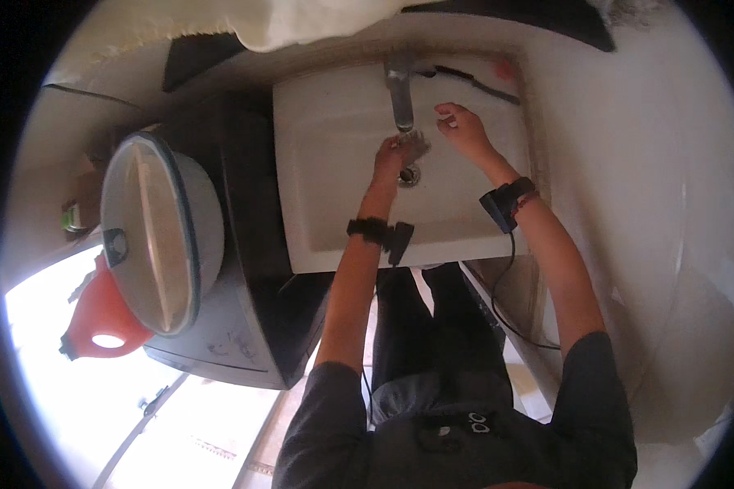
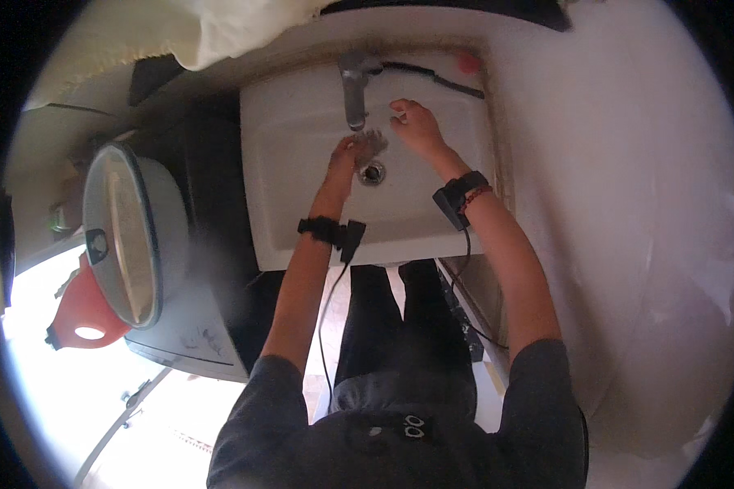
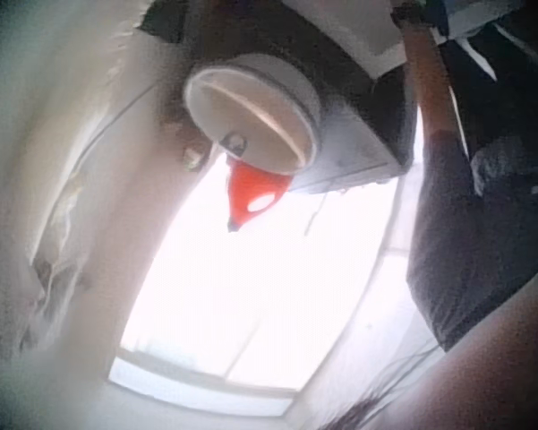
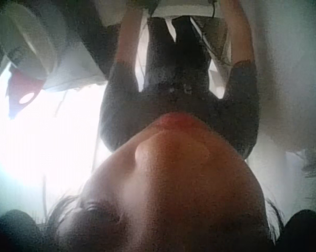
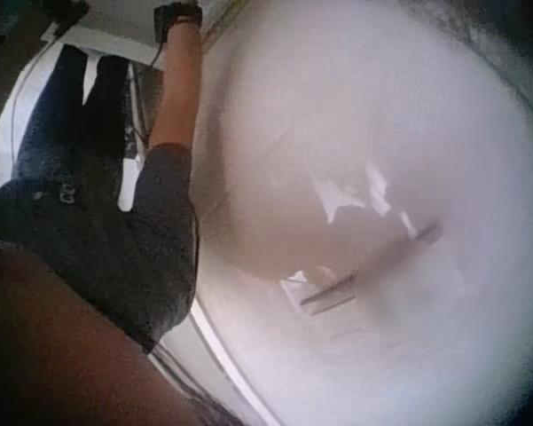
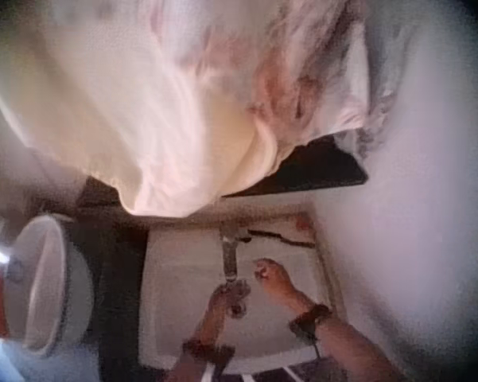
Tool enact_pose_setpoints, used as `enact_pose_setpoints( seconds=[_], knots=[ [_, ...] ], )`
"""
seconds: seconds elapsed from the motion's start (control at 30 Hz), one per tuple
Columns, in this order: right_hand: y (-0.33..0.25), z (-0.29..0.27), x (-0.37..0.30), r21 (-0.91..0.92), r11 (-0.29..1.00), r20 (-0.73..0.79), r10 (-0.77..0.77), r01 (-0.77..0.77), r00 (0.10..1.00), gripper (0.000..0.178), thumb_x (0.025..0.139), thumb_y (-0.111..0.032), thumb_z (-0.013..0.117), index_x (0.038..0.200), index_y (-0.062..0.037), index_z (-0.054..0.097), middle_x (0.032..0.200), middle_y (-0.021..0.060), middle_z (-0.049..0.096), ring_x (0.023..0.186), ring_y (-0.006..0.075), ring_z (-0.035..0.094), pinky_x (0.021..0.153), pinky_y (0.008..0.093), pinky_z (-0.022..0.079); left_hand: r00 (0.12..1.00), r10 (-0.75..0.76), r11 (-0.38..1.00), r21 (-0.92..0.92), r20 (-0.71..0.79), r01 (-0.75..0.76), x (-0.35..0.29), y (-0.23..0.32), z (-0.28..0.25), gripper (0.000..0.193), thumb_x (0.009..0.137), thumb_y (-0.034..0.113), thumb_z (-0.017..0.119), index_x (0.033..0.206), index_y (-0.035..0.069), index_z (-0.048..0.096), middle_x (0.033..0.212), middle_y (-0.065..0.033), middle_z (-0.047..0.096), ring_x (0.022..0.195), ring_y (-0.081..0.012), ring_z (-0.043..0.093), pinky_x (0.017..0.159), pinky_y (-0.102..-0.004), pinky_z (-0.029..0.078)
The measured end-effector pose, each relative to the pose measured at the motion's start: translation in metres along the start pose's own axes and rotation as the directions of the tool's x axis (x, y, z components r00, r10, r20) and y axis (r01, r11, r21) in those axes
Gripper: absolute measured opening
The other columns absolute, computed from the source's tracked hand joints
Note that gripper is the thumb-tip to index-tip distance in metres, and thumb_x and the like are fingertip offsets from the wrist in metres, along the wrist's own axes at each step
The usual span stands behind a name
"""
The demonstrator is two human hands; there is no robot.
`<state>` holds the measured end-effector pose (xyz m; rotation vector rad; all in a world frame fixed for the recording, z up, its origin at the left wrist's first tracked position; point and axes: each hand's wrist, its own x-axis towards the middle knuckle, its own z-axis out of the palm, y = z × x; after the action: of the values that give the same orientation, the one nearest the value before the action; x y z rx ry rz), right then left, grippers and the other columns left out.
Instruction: The person cleans the window frame and sill using a cloth, wiping the edges and corners of the bay window. They then move to the sink, turn on the tap, and rinse the cloth under running water.
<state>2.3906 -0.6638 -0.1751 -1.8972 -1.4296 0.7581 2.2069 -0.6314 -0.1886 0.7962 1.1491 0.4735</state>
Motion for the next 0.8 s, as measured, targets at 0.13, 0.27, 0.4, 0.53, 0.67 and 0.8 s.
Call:
enact_pose_setpoints(
  seconds=[0.13, 0.27, 0.4, 0.53, 0.67, 0.8],
  knots=[
    [0.009, 0.019, -0.003, 0.387, 0.896, 0.048, 0.215, -0.216, 0.975, 0.038, 0.085, -0.020, 0.062, 0.116, 0.0007, 0.056, 0.101, 0.0120, 0.064, 0.086, 0.0197, 0.063, 0.076, 0.0303, 0.049, 0.994, -0.018, 0.986, -0.164, 0.110, 0.036, 0.027, -0.003, -0.005, 0.045, 0.086, 0.016, 0.060, 0.126, 0.000, 0.045, 0.106, -0.0063, 0.058, 0.093, -0.0157, 0.056, 0.079, -0.0268, 0.044],
    [0.006, 0.028, -0.007, 0.615, 0.665, 0.292, 0.306, -0.423, 0.906, 0.039, 0.084, -0.018, 0.064, 0.117, 0.0011, 0.056, 0.102, 0.0080, 0.062, 0.090, 0.0175, 0.060, 0.080, 0.0283, 0.048, 0.990, 0.012, 0.990, -0.144, 0.143, 0.009, 0.028, 0.013, -0.004, 0.041, 0.083, 0.010, 0.063, 0.120, 0.000, 0.048, 0.103, -0.0065, 0.058, 0.090, -0.0157, 0.056, 0.078, -0.0273, 0.044],
    [-0.007, 0.022, -0.006, 0.548, 0.726, 0.296, 0.297, -0.416, 0.908, 0.030, 0.084, -0.016, 0.062, 0.108, 0.0005, 0.057, 0.097, 0.0049, 0.060, 0.090, 0.0157, 0.059, 0.080, 0.0277, 0.048, 0.993, 0.017, 0.999, -0.033, 0.116, -0.013, 0.033, 0.012, -0.007, 0.033, 0.080, 0.007, 0.066, 0.110, 0.002, 0.054, 0.102, -0.0061, 0.058, 0.088, -0.0144, 0.055, 0.077, -0.0280, 0.045],
    [-0.002, 0.025, -0.006, 0.680, 0.579, 0.268, 0.375, -0.450, 0.887, 0.018, 0.082, -0.012, 0.060, 0.097, -0.0034, 0.056, 0.091, 0.0040, 0.059, 0.087, 0.0169, 0.059, 0.081, 0.0322, 0.047, 0.999, -0.016, 0.999, 0.052, 0.048, 0.013, 0.043, 0.011, -0.020, 0.026, 0.080, 0.014, 0.069, 0.102, 0.007, 0.056, 0.093, -0.0030, 0.057, 0.090, -0.0142, 0.054, 0.081, -0.0283, 0.041],
    [0.004, 0.024, -0.008, 0.819, 0.359, 0.273, 0.443, -0.448, 0.854, 0.017, 0.082, -0.010, 0.058, 0.098, -0.0041, 0.055, 0.099, 0.0064, 0.055, 0.093, 0.0179, 0.055, 0.086, 0.0361, 0.044, 0.994, 0.097, 0.989, 0.118, -0.050, -0.091, 0.024, 0.022, -0.013, 0.026, 0.082, 0.019, 0.069, 0.103, 0.009, 0.059, 0.092, -0.0020, 0.057, 0.087, -0.0134, 0.054, 0.078, -0.0270, 0.042],
    [-0.009, 0.028, -0.006, 0.910, 0.140, 0.306, 0.409, -0.391, 0.860, 0.021, 0.083, -0.010, 0.056, 0.103, -0.0050, 0.055, 0.108, 0.0058, 0.052, 0.097, 0.0178, 0.052, 0.089, 0.0381, 0.040, 0.976, 0.204, 0.963, 0.193, -0.075, -0.187, 0.018, 0.023, -0.015, 0.027, 0.085, 0.023, 0.066, 0.106, 0.008, 0.061, 0.091, -0.0021, 0.059, 0.084, -0.0135, 0.055, 0.077, -0.0272, 0.043]
  ],
)
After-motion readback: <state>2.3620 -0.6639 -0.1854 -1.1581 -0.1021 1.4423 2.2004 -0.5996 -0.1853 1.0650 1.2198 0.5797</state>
